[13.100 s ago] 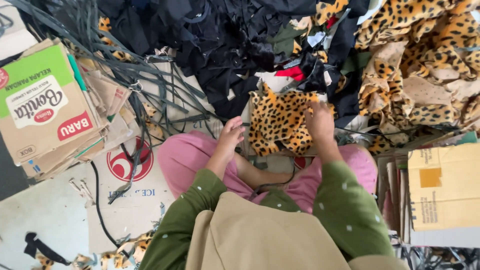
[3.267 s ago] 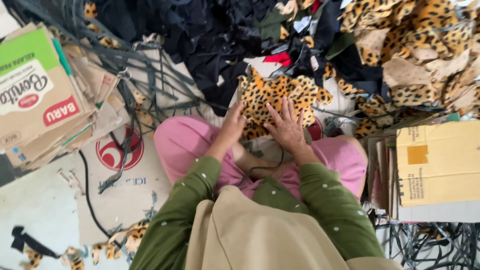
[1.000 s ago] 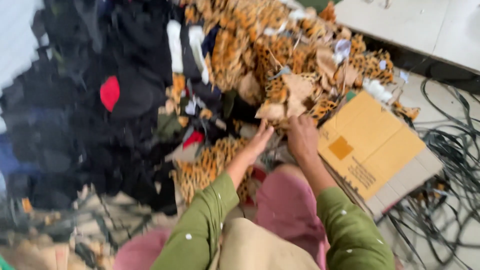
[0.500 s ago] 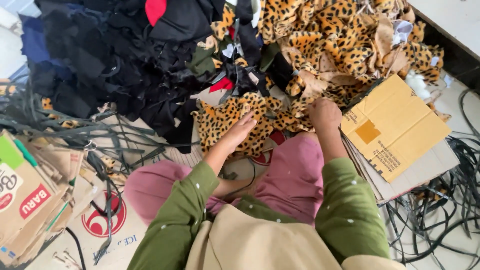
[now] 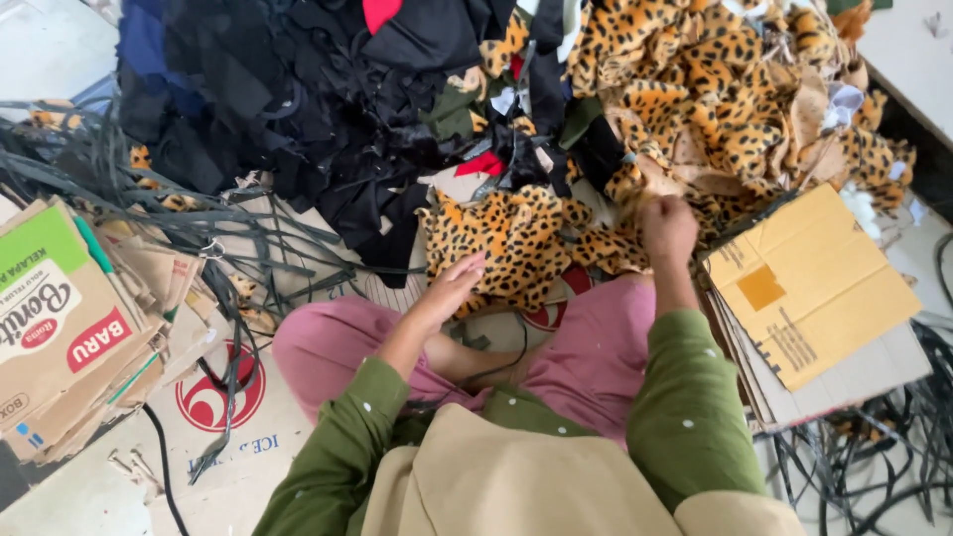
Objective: The person sits on the floor and folds a piece of leopard-print fabric, then places it into a cardboard box. They then pick up a piece of black fabric, fold it, and place it into the same box.
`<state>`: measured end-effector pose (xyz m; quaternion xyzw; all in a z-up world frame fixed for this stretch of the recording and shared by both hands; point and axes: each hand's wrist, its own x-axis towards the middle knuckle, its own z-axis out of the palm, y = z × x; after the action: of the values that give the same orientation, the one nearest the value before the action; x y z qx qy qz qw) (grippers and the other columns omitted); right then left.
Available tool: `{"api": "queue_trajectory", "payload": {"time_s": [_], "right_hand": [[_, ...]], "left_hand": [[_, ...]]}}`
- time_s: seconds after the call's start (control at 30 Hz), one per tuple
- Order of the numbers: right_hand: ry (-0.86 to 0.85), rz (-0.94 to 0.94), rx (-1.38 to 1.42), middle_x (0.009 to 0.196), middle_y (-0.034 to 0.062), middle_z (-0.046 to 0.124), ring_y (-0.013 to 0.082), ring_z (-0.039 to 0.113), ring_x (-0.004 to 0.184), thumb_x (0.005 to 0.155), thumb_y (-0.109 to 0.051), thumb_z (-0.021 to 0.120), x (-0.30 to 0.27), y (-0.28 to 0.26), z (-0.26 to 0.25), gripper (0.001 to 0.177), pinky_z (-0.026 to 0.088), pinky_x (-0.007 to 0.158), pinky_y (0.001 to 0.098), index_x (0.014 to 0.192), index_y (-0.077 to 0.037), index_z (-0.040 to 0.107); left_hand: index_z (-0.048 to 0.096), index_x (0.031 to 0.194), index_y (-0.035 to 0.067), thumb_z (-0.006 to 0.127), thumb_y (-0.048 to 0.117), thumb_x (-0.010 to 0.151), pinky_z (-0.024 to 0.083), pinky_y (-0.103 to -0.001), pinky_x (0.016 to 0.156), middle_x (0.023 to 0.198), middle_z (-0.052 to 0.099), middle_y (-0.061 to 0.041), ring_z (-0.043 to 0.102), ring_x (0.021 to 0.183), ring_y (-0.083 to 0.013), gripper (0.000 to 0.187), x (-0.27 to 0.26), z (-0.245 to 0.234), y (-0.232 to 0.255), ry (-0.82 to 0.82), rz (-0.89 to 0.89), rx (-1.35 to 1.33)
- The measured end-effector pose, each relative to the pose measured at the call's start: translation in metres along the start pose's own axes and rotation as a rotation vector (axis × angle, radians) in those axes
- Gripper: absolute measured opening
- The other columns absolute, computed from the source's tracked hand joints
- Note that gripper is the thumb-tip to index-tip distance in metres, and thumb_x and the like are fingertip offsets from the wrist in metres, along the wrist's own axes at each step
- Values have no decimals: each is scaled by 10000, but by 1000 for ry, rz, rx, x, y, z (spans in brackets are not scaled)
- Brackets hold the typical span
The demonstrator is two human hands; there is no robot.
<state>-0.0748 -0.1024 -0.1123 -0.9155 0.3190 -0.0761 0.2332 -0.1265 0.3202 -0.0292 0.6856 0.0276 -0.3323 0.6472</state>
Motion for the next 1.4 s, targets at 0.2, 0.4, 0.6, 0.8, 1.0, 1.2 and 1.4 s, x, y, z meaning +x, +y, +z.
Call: {"api": "queue_trajectory", "payload": {"time_s": [0.2, 0.4, 0.6, 0.8, 1.0, 1.2, 1.4], "right_hand": [[94, 184, 1353, 728, -6, 624, 160, 719, 664, 958, -274, 655, -33, -93, -124, 130, 704, 666, 334, 902, -218, 552], [-435, 294, 1654, 991, 115, 758, 297, 788, 908, 881, -287, 637, -91, -146, -141, 244, 670, 828, 514, 1033, -101, 683], [-727, 408, 1475, 654, 109, 610, 255, 645, 414, 921, -332, 608, -163, -142, -34, 252, 615, 432, 407, 930, -81, 583], [-745, 592, 1167, 692, -19, 605, 150, 653, 548, 925, -309, 580, -266, -181, -58, 200, 593, 464, 312, 888, -125, 651], [-855, 389, 670, 1306, 308, 585, 464, 633, 1171, 945, -512, 722, -253, -119, -28, 804, 560, 870, 620, 1464, 55, 486], [-745, 284, 794, 764, 120, 664, 209, 672, 522, 834, -148, 864, -230, -132, -79, 340, 577, 417, 287, 1038, -7, 632], [-750, 123, 432, 977, 138, 727, 185, 716, 712, 863, -195, 794, -193, -136, -102, 403, 590, 581, 243, 1224, -36, 715]], "left_hand": [[465, 1528, 154, 553, 318, 1044, 364, -588, 1143, 1562, 425, -217, 358, 1463, -405, 519, 7, -3, -10, -9, 34, 11], [367, 1585, 153, 564, 363, 1053, 243, -623, 1191, 1628, 269, -260, 219, 1510, -438, 605, -11, 12, 35, -139, 68, -82], [345, 1575, 72, 642, 431, 997, 332, -622, 1130, 1619, 234, -318, 284, 1475, -490, 743, -41, 15, 42, -182, 70, -315], [252, 1596, 19, 716, 387, 933, 558, -423, 964, 1621, 203, -328, 380, 1427, -466, 888, -76, 16, 9, -193, -59, -182], [391, 1558, 81, 727, 334, 928, 483, -459, 1058, 1467, 493, -291, 510, 1343, -393, 757, -48, 34, -119, -279, 29, -15], [468, 1484, -6, 663, 156, 930, 518, -442, 996, 1375, 586, -299, 578, 1244, -333, 609, -63, 9, -70, -232, 227, -80], [452, 1503, 11, 704, 184, 922, 449, -436, 1078, 1445, 531, -289, 522, 1313, -316, 657, -19, -23, -68, -207, 211, -52]]}}
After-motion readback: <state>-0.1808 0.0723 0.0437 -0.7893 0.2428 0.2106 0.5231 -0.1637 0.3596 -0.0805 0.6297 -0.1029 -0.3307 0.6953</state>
